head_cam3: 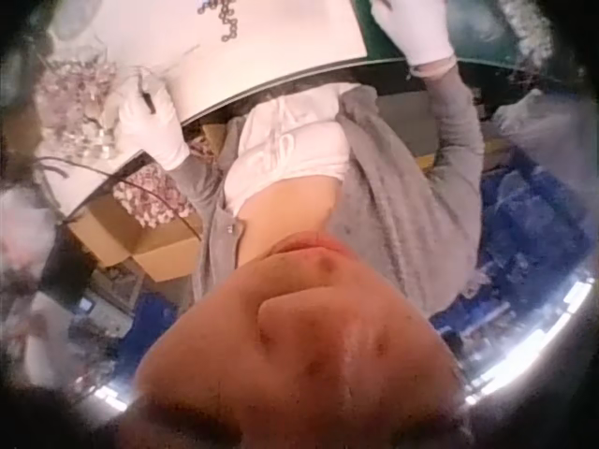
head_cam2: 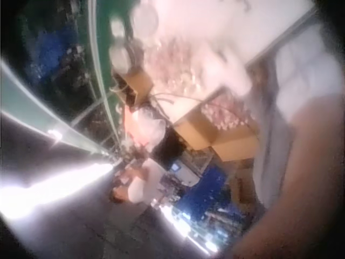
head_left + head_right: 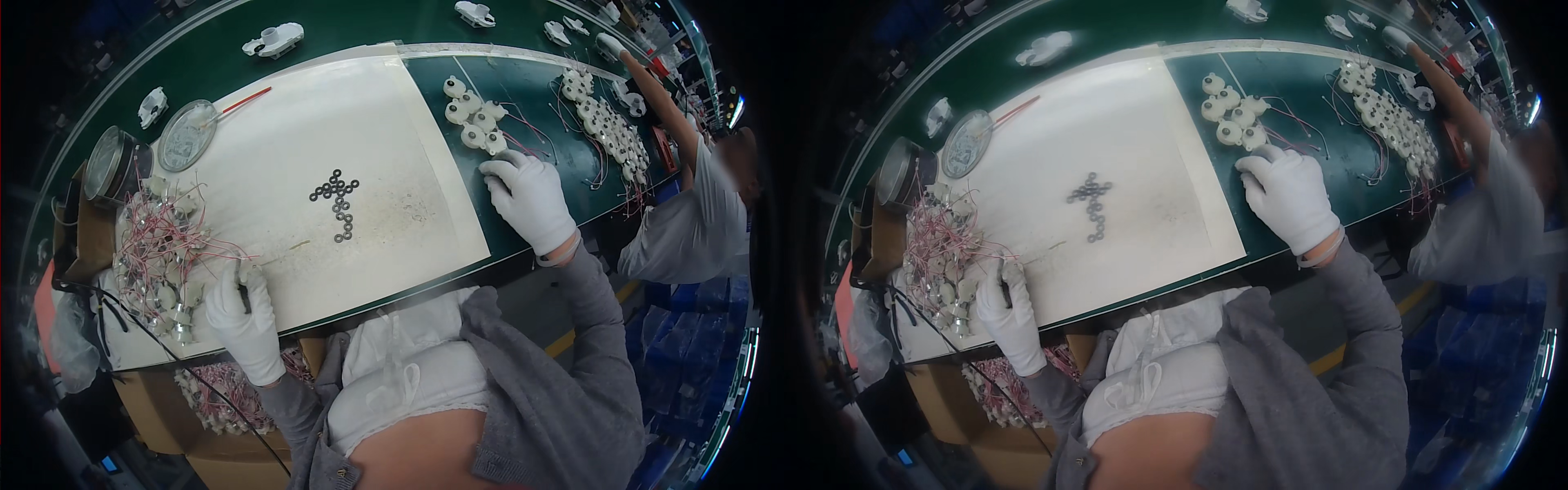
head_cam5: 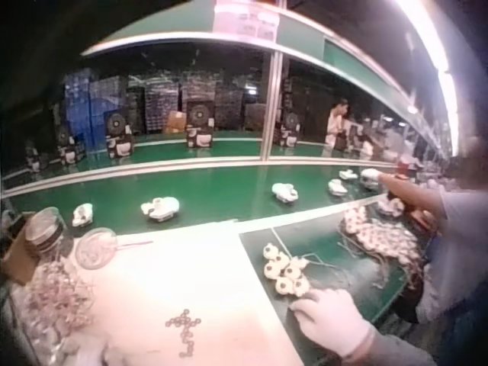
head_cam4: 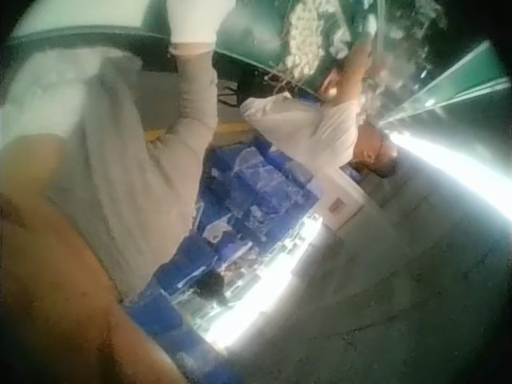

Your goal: Assembling small light fixture modules by attaching wiring and metal rings to plastic housings on an assembly line.

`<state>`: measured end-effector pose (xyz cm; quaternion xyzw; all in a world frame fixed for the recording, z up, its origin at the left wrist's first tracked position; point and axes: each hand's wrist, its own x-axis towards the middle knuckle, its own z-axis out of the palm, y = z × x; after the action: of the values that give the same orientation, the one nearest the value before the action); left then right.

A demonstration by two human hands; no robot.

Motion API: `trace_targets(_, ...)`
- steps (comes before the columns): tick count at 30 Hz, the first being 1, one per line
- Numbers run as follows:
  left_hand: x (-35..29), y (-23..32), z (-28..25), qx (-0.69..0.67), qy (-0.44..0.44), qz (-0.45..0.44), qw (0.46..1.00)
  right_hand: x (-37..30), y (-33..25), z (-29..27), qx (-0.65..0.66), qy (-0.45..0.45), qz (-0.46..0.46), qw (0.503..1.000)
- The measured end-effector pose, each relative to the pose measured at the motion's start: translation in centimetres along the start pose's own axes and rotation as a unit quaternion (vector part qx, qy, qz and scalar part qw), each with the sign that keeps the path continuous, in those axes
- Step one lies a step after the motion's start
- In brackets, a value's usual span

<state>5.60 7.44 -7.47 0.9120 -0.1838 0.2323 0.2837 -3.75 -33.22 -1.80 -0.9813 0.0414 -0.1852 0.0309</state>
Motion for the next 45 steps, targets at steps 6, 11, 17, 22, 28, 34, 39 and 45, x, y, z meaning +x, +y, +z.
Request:
trace_targets(6,-1.9,-0.6,-0.7,-0.198,0.017,-0.173,0.965,-1.1,-5.0,-1.8,0.091,0.089,-0.033,0.991)
trace_targets(11,-2.1,6.6,-2.6,-0.382,-0.059,-0.236,0.892,-0.3,-15.0,0.9,0.358,0.032,-0.166,0.919)
trace_targets(17,0.8,9.9,-3.0,-0.280,-0.047,0.124,0.951,1.5,-15.6,1.1,0.525,0.006,-0.268,0.807)
trace_targets(22,-0.3,4.5,-4.2,-0.225,-0.015,0.076,0.971,-2.6,-11.4,0.5,0.765,0.031,0.048,0.642)
trace_targets(28,0.4,-3.6,-5.3,0.061,0.158,-0.073,0.983,-2.0,-5.7,-0.1,0.571,-0.127,0.113,0.803)
trace_targets(34,-1.6,-5.1,-5.0,0.178,0.223,-0.121,0.951,1.1,-5.2,0.6,0.102,-0.022,-0.199,0.975)
trace_targets(39,-1.5,-6.0,-3.9,0.249,0.188,-0.081,0.947,0.5,-4.6,-0.1,0.032,0.017,-0.218,0.975)
trace_targets(45,1.1,-5.2,-2.6,0.066,0.096,-0.036,0.993,1.1,-6.1,0.3,0.082,-0.054,-0.152,0.984)
